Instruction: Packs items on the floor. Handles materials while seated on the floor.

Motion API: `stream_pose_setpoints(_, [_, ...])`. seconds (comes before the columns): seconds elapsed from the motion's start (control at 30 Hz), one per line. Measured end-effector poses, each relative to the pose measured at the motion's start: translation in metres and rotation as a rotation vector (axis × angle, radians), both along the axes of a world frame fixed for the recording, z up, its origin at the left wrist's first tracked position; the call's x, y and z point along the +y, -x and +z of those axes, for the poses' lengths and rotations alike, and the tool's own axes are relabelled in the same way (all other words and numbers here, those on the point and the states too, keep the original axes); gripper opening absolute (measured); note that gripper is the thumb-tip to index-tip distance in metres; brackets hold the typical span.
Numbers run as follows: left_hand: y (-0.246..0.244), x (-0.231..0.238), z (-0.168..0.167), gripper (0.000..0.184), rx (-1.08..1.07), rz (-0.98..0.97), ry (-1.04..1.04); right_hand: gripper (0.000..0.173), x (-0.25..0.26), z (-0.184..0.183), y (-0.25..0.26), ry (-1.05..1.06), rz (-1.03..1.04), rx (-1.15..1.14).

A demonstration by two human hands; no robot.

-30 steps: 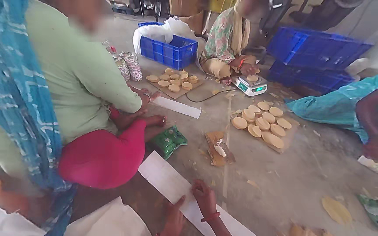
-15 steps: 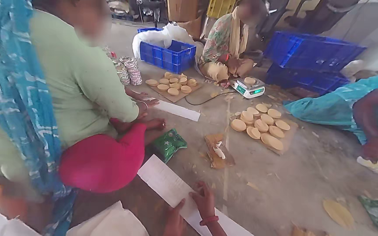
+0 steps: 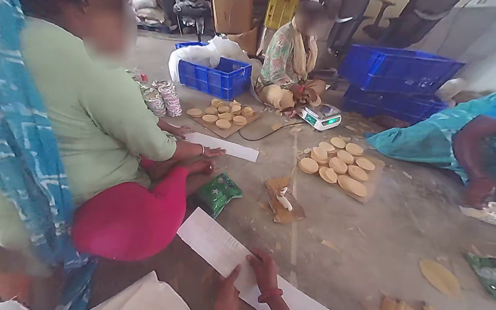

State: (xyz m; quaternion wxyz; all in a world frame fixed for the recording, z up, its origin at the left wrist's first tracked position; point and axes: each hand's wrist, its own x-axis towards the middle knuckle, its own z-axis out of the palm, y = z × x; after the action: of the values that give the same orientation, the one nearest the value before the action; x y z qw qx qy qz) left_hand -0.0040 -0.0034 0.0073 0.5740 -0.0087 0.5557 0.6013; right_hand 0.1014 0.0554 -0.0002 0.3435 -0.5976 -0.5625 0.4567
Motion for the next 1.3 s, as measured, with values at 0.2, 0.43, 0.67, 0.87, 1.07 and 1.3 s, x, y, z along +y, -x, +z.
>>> stream_pose_setpoints(0.2, [0.001,-0.001,-0.004,0.054,0.009,-0.013,-0.018,0.02,-0.002,-0.001,0.002,-0.011,-0.014,-0.003])
stream_pose_setpoints(0.43, [-0.004,0.003,-0.003,0.064,-0.009,0.046,-0.007,0.026,-0.011,0.001,0.007,-0.034,-0.039,-0.056])
stream_pose_setpoints(0.67, [-0.005,0.003,-0.003,0.064,-0.002,0.034,-0.004,0.026,-0.011,0.002,0.004,-0.044,-0.038,-0.001])
stream_pose_setpoints(0.87, [-0.003,-0.002,0.003,0.057,0.017,-0.016,-0.022,0.029,-0.006,-0.001,-0.007,0.041,0.015,0.033])
stream_pose_setpoints(1.07, [-0.007,0.0,0.013,0.061,0.046,0.032,-0.07,0.031,0.002,0.007,-0.025,0.057,0.09,-0.134])
stream_pose_setpoints(1.3, [-0.005,-0.001,0.009,0.059,0.03,0.048,-0.077,0.024,-0.003,0.005,-0.016,-0.002,-0.025,-0.106])
